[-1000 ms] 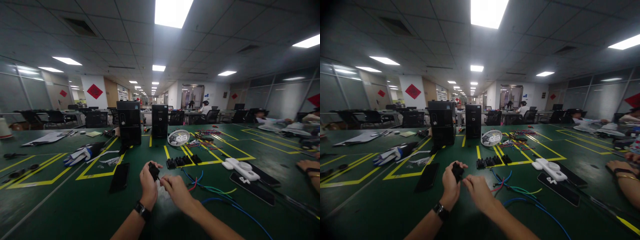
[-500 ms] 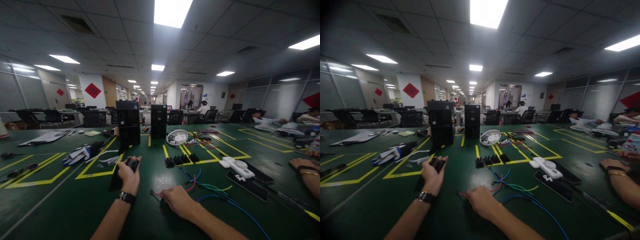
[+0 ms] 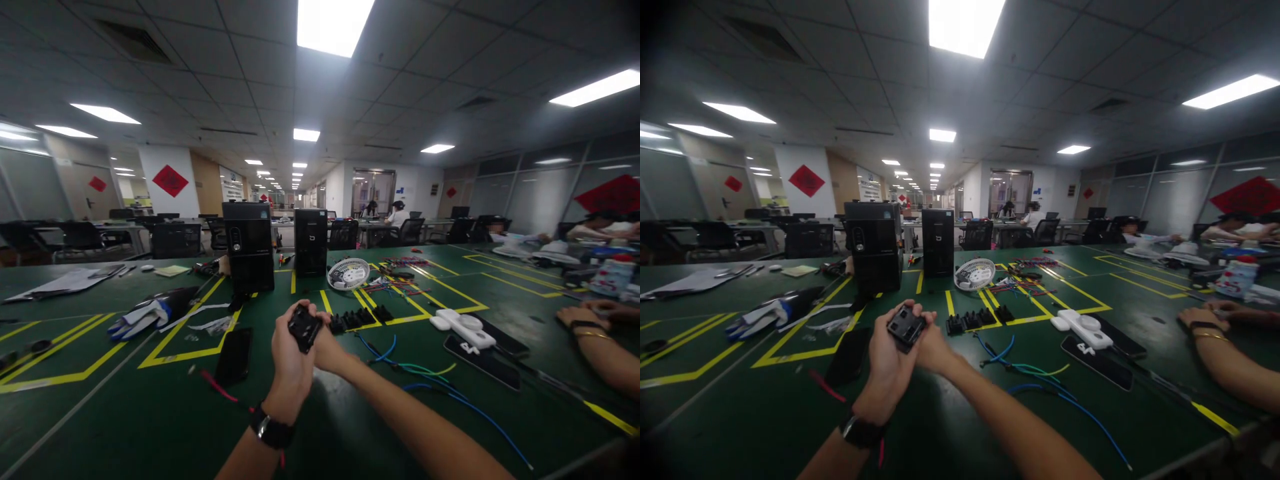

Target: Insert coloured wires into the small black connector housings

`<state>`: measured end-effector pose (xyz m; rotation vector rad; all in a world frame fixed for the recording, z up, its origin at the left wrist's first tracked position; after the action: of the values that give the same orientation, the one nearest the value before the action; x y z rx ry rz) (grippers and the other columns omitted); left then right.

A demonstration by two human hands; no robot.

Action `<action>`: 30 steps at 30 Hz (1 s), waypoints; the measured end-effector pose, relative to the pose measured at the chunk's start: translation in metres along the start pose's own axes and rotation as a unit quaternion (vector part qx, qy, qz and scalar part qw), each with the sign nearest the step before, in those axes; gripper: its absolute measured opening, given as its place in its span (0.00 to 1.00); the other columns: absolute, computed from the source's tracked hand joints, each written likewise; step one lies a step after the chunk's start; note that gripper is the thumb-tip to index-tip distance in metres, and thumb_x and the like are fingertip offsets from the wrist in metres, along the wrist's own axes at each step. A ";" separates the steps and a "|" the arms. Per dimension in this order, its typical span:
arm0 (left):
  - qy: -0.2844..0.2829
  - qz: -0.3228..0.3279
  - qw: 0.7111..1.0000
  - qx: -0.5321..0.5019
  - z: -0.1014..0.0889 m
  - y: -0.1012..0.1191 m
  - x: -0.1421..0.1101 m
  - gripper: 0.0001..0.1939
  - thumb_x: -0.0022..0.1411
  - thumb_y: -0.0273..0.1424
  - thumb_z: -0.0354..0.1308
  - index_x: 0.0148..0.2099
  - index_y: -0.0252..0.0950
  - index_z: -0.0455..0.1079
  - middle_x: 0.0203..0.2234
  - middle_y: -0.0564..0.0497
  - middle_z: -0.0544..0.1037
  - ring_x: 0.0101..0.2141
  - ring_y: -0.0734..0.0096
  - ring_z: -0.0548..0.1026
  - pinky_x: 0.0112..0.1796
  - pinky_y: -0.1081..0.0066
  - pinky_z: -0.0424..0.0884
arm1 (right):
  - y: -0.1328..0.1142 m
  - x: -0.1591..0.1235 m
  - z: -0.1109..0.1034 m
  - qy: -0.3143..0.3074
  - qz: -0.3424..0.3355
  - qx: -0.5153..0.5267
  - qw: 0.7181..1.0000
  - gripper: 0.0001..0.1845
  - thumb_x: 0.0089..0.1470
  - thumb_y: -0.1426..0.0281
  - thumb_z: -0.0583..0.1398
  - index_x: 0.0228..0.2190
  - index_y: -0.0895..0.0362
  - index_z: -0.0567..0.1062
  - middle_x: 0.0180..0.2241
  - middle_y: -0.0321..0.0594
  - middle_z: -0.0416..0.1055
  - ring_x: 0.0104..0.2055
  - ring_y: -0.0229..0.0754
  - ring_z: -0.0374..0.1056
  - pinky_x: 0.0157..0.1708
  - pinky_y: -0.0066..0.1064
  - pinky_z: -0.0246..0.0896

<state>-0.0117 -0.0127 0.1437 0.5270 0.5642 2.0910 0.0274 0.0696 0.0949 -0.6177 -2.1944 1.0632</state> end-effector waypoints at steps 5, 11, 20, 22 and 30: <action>0.133 -0.123 0.981 0.075 -0.054 -0.044 0.004 0.14 0.56 0.35 0.55 0.45 0.38 0.65 0.25 0.53 0.73 0.24 0.69 0.74 0.32 0.63 0.73 | 0.000 -0.057 -0.061 0.084 -0.080 -0.117 0.986 0.35 0.46 0.77 0.57 0.58 0.56 0.59 0.58 0.46 0.57 0.61 0.47 0.51 0.61 0.42 0.44; 0.043 -0.300 0.949 0.087 -0.056 -0.108 -0.020 0.21 0.60 0.46 0.50 0.49 0.38 0.62 0.29 0.48 0.76 0.27 0.66 0.75 0.28 0.69 0.69 | -0.013 -0.099 -0.077 -0.107 -0.115 -0.208 0.965 0.34 0.45 0.73 0.63 0.55 0.52 0.64 0.51 0.41 0.67 0.53 0.44 0.62 0.53 0.34 0.56; -0.121 -0.226 0.922 0.291 -0.051 -0.109 -0.026 0.25 0.61 0.48 0.47 0.53 0.37 0.61 0.43 0.41 0.75 0.37 0.66 0.74 0.36 0.68 0.67 | 0.073 -0.088 -0.200 0.059 0.052 -0.418 0.905 0.27 0.47 0.70 0.59 0.51 0.58 0.69 0.49 0.47 0.70 0.50 0.48 0.65 0.52 0.35 0.55; -0.162 -0.183 0.905 0.349 -0.049 -0.093 -0.029 0.23 0.62 0.47 0.45 0.50 0.36 0.65 0.41 0.42 0.76 0.40 0.63 0.73 0.38 0.67 0.67 | 0.103 -0.077 -0.229 0.064 0.128 -0.472 0.870 0.25 0.46 0.71 0.59 0.49 0.60 0.71 0.47 0.50 0.71 0.50 0.50 0.65 0.50 0.36 0.56; -0.236 0.028 0.737 0.633 -0.123 0.001 -0.072 0.18 0.56 0.34 0.53 0.49 0.52 0.71 0.51 0.51 0.73 0.56 0.55 0.63 0.56 0.54 0.55 | 0.165 -0.036 -0.244 0.024 0.137 -0.459 0.877 0.25 0.43 0.78 0.58 0.47 0.62 0.73 0.46 0.51 0.72 0.49 0.50 0.68 0.49 0.35 0.59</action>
<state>-0.0432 -0.0971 0.0341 1.7709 1.6336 1.2146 0.2464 0.2687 0.0681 -1.3658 -2.5417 0.0234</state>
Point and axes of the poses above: each hand's wrist, its own x-axis towards the middle knuckle, its own z-axis out of the palm, y = z × x, the point moved 3 cm from there along x, towards the middle knuckle
